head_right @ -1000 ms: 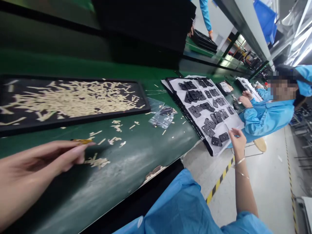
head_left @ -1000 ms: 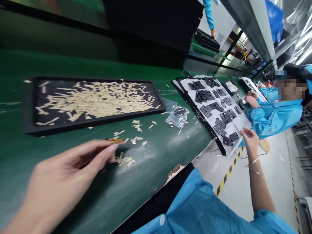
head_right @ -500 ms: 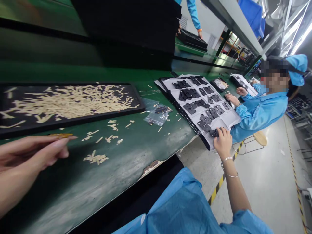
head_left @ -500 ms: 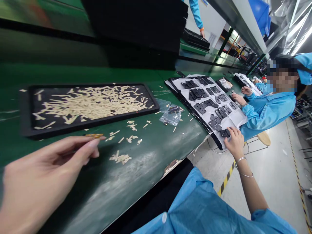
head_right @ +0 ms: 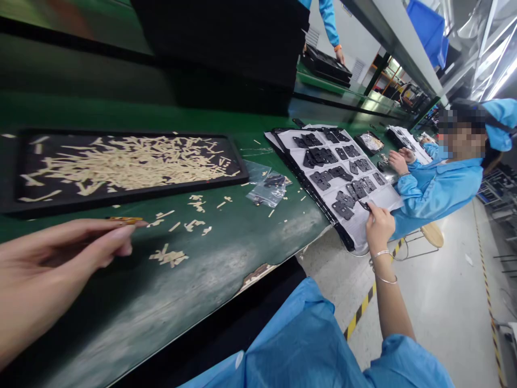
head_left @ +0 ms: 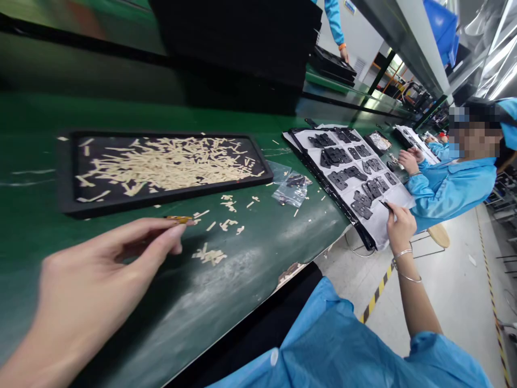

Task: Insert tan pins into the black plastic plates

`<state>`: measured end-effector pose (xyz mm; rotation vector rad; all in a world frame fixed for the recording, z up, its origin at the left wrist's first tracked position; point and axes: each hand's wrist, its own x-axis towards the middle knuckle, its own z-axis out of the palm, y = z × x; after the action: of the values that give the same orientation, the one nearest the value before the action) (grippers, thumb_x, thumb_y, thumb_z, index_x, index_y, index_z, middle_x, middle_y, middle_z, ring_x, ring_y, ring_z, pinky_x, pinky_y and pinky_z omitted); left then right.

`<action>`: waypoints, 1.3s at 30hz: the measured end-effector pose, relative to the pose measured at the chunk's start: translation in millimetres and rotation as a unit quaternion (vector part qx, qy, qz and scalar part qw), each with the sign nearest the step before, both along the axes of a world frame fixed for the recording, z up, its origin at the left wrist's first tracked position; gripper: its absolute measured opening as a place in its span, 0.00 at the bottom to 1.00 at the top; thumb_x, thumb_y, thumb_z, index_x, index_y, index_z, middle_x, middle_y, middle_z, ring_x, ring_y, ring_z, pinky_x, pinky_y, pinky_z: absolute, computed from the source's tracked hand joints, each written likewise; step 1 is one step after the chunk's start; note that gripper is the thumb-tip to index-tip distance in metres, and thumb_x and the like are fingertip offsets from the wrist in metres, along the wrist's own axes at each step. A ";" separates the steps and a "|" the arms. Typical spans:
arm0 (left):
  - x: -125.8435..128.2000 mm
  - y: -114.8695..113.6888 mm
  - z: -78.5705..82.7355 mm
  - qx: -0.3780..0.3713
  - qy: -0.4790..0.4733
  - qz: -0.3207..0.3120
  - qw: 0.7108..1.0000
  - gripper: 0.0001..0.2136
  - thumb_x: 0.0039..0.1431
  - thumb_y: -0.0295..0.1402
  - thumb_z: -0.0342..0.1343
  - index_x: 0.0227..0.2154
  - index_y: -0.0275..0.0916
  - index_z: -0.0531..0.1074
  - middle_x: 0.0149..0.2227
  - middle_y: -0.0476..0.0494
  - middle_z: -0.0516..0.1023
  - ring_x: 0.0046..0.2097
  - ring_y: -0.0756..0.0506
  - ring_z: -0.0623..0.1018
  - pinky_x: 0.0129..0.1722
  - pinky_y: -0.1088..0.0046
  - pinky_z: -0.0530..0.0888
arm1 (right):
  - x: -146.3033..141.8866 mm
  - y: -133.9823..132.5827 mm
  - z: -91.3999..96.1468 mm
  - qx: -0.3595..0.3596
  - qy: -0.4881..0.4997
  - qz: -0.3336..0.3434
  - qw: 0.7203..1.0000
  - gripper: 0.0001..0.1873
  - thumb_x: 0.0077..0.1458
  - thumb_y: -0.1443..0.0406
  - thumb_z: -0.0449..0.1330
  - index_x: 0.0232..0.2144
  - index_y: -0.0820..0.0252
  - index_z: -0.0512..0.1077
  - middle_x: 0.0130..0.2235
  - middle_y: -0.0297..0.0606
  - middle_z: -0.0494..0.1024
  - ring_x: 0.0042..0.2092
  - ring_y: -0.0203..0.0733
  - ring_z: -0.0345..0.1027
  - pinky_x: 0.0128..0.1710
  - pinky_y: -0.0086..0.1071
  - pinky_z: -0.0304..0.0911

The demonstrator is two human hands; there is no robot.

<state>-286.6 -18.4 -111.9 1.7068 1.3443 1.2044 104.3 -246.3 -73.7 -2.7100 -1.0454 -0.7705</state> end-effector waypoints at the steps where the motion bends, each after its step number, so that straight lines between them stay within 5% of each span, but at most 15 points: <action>1: 0.0 -0.1 1.2 -0.015 0.005 -0.005 1.000 0.12 0.38 0.45 0.60 0.25 0.45 0.81 0.20 0.52 0.78 0.22 0.47 0.75 0.26 0.71 0.72 | -1.8 7.4 2.3 -0.007 0.006 0.012 1.000 0.22 0.60 0.69 0.46 0.49 0.62 0.75 0.46 0.47 0.80 0.47 0.48 0.70 0.47 0.38 0.60; 7: -0.1 -2.2 13.4 -0.049 0.012 -0.019 0.999 0.12 0.37 0.45 0.59 0.22 0.45 0.78 0.19 0.52 0.76 0.22 0.47 0.74 0.27 0.71 0.71 | -11.2 51.1 15.0 -0.114 0.077 0.110 0.984 0.22 0.51 0.69 0.55 0.49 0.59 0.76 0.49 0.40 0.80 0.50 0.49 0.70 0.50 0.37 0.64; 12: -0.5 -4.6 14.8 -0.026 0.015 -0.036 0.999 0.08 0.43 0.45 0.58 0.23 0.49 0.78 0.20 0.53 0.77 0.24 0.44 0.75 0.27 0.68 0.71 | -16.6 57.4 24.7 -0.191 0.103 0.157 0.963 0.34 0.45 0.67 0.60 0.57 0.57 0.68 0.59 0.41 0.71 0.58 0.50 0.64 0.55 0.39 0.61; 17: -0.8 -2.0 8.4 -0.013 0.007 -0.023 1.000 0.10 0.40 0.45 0.59 0.23 0.48 0.79 0.20 0.55 0.78 0.23 0.46 0.76 0.27 0.70 0.71 | -18.7 64.5 16.4 -0.215 0.087 0.115 0.966 0.34 0.46 0.70 0.57 0.58 0.60 0.67 0.61 0.49 0.68 0.59 0.58 0.62 0.54 0.46 0.59; 24: -2.4 -0.6 3.2 -0.010 0.010 -0.010 1.000 0.10 0.40 0.45 0.60 0.23 0.48 0.80 0.21 0.56 0.79 0.23 0.46 0.77 0.27 0.71 0.71 | -10.2 74.1 4.8 -0.191 0.070 0.058 0.977 0.25 0.54 0.70 0.53 0.54 0.59 0.70 0.51 0.45 0.78 0.51 0.52 0.69 0.48 0.40 0.61; 32: -0.2 -4.2 13.3 -0.011 0.012 -0.024 1.000 0.09 0.41 0.44 0.58 0.22 0.48 0.80 0.21 0.55 0.78 0.21 0.47 0.76 0.25 0.71 0.72 | 18.3 75.7 17.6 -0.118 0.038 -0.045 0.991 0.24 0.64 0.66 0.44 0.59 0.63 0.66 0.48 0.53 0.78 0.49 0.52 0.71 0.45 0.40 0.61; 39: -1.5 -7.6 20.9 -0.048 0.013 -0.031 0.998 0.11 0.40 0.45 0.57 0.22 0.46 0.79 0.22 0.53 0.79 0.22 0.48 0.75 0.28 0.71 0.73 | 36.7 85.0 14.4 -0.157 0.091 -0.054 0.982 0.26 0.58 0.56 0.54 0.57 0.58 0.68 0.51 0.49 0.77 0.53 0.56 0.69 0.50 0.43 0.62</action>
<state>-288.1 -26.0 -91.0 1.6889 1.3322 1.0692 141.0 -161.4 -59.4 -3.0505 -1.0635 -0.3868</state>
